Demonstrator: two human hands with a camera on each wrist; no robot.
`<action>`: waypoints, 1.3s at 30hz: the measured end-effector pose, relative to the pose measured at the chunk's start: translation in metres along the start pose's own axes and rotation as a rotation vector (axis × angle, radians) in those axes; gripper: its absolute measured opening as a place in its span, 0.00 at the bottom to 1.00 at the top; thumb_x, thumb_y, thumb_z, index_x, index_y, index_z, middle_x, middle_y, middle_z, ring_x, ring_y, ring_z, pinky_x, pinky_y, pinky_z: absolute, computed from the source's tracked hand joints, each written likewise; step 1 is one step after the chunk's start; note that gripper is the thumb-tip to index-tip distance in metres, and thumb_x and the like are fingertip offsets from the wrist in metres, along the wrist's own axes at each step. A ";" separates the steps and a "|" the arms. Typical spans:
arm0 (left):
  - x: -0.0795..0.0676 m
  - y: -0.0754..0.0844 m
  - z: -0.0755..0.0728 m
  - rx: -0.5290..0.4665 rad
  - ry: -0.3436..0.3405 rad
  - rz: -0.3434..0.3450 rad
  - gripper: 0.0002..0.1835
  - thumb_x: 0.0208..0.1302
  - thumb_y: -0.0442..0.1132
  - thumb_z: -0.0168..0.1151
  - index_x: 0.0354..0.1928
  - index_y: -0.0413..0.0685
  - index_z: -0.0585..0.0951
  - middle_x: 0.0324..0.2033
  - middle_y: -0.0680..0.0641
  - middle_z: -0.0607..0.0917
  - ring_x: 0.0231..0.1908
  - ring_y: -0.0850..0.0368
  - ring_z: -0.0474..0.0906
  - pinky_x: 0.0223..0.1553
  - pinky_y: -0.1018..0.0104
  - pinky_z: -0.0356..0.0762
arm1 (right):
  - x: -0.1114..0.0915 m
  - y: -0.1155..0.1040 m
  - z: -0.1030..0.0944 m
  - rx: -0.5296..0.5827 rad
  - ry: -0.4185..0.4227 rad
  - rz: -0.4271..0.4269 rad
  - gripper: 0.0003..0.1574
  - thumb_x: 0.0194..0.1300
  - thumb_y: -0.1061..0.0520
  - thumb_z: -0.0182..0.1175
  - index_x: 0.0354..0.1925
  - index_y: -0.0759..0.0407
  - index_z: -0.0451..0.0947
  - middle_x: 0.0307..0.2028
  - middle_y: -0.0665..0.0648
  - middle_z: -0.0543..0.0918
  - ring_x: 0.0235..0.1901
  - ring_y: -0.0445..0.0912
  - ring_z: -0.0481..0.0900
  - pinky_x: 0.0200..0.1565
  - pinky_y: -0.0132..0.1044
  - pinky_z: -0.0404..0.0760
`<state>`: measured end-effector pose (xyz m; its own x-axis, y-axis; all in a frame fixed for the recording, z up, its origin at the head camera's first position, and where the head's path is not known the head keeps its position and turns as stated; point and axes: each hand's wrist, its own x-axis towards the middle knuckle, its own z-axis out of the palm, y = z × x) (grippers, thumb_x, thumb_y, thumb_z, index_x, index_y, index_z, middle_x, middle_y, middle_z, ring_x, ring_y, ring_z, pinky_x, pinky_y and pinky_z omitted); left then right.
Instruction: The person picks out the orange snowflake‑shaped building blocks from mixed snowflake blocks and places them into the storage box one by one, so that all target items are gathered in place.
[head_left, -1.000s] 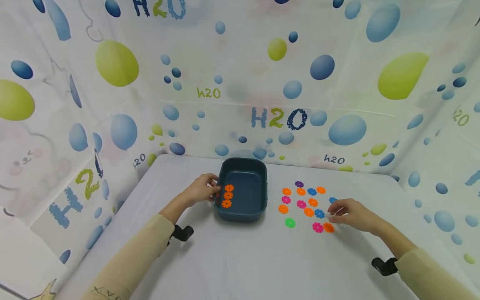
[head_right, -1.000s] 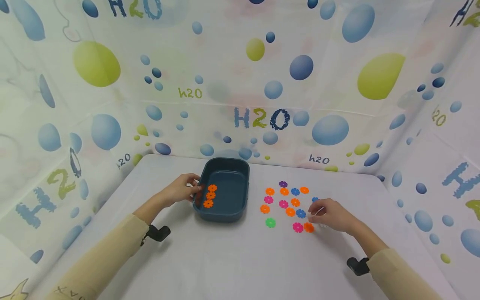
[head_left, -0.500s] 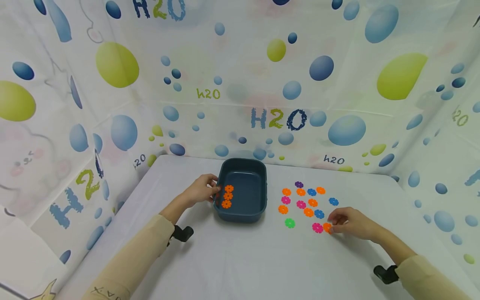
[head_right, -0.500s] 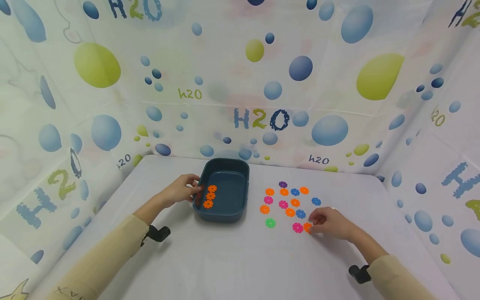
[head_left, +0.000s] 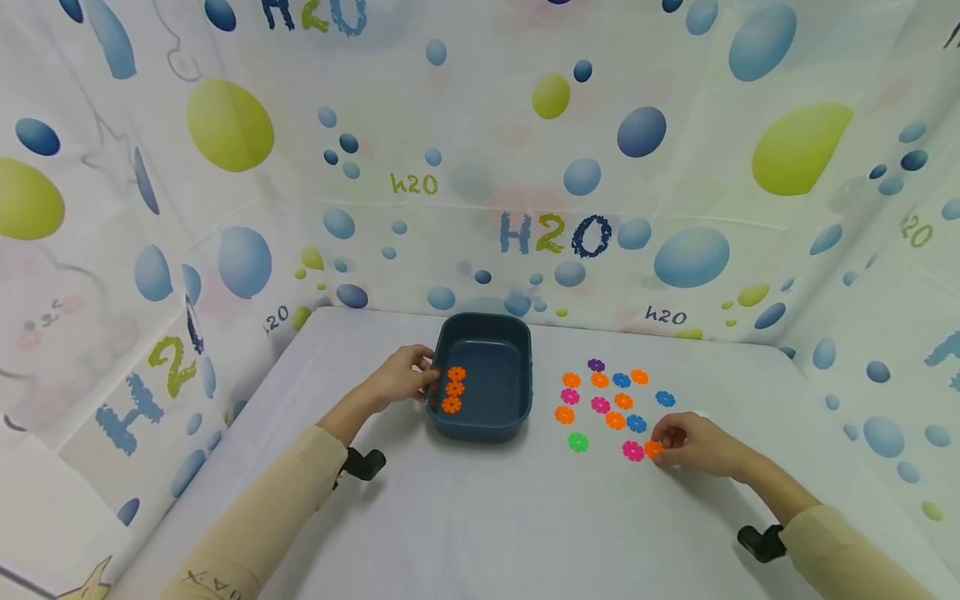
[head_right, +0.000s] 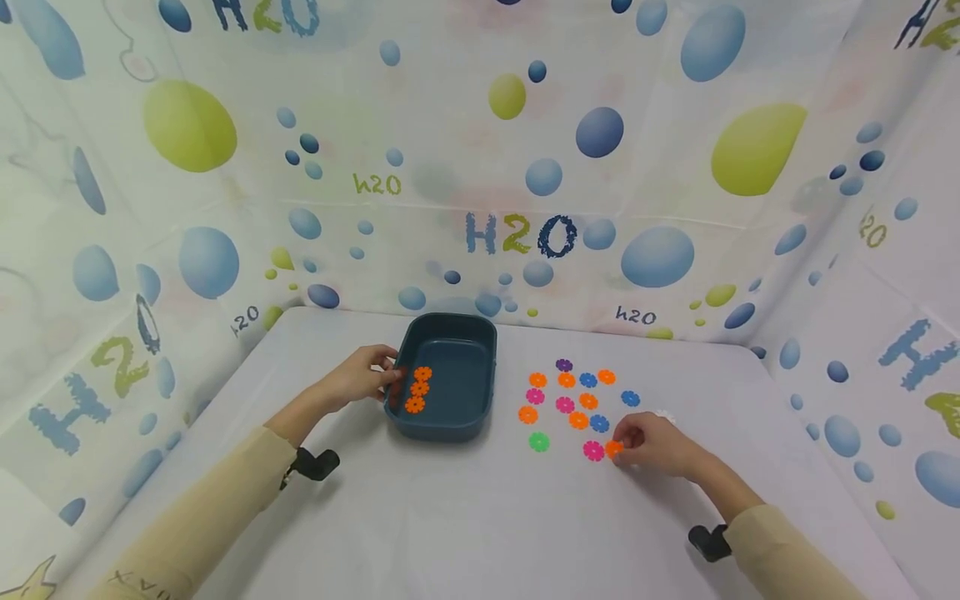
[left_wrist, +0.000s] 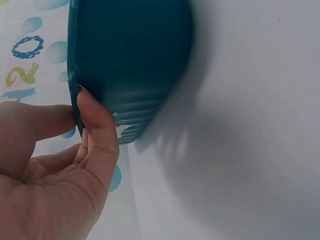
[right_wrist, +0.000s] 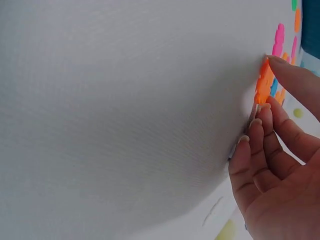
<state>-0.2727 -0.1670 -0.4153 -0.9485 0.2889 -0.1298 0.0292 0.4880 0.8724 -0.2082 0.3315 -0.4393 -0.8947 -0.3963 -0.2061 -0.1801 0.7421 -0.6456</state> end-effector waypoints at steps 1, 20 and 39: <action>0.000 0.000 0.000 0.000 0.001 -0.001 0.25 0.77 0.33 0.55 0.69 0.27 0.65 0.40 0.40 0.75 0.34 0.52 0.79 0.36 0.60 0.87 | 0.001 0.000 -0.001 0.003 -0.001 0.007 0.15 0.63 0.56 0.72 0.44 0.61 0.80 0.33 0.53 0.77 0.36 0.47 0.74 0.35 0.29 0.77; 0.001 0.001 -0.001 -0.012 -0.009 0.006 0.25 0.77 0.33 0.55 0.69 0.27 0.65 0.40 0.40 0.76 0.34 0.53 0.79 0.36 0.61 0.87 | -0.001 0.004 -0.010 0.060 -0.005 0.050 0.09 0.69 0.54 0.67 0.40 0.60 0.82 0.34 0.54 0.83 0.37 0.50 0.77 0.36 0.35 0.81; 0.002 -0.006 -0.001 -0.032 -0.003 -0.010 0.26 0.77 0.33 0.56 0.70 0.28 0.64 0.40 0.40 0.75 0.34 0.52 0.79 0.36 0.61 0.87 | 0.020 -0.037 -0.005 0.208 0.074 -0.081 0.14 0.73 0.53 0.64 0.45 0.63 0.82 0.34 0.65 0.86 0.36 0.64 0.82 0.37 0.40 0.86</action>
<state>-0.2753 -0.1697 -0.4202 -0.9479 0.2862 -0.1401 0.0092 0.4641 0.8857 -0.2209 0.2987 -0.4161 -0.9096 -0.4039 -0.0974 -0.1718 0.5792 -0.7969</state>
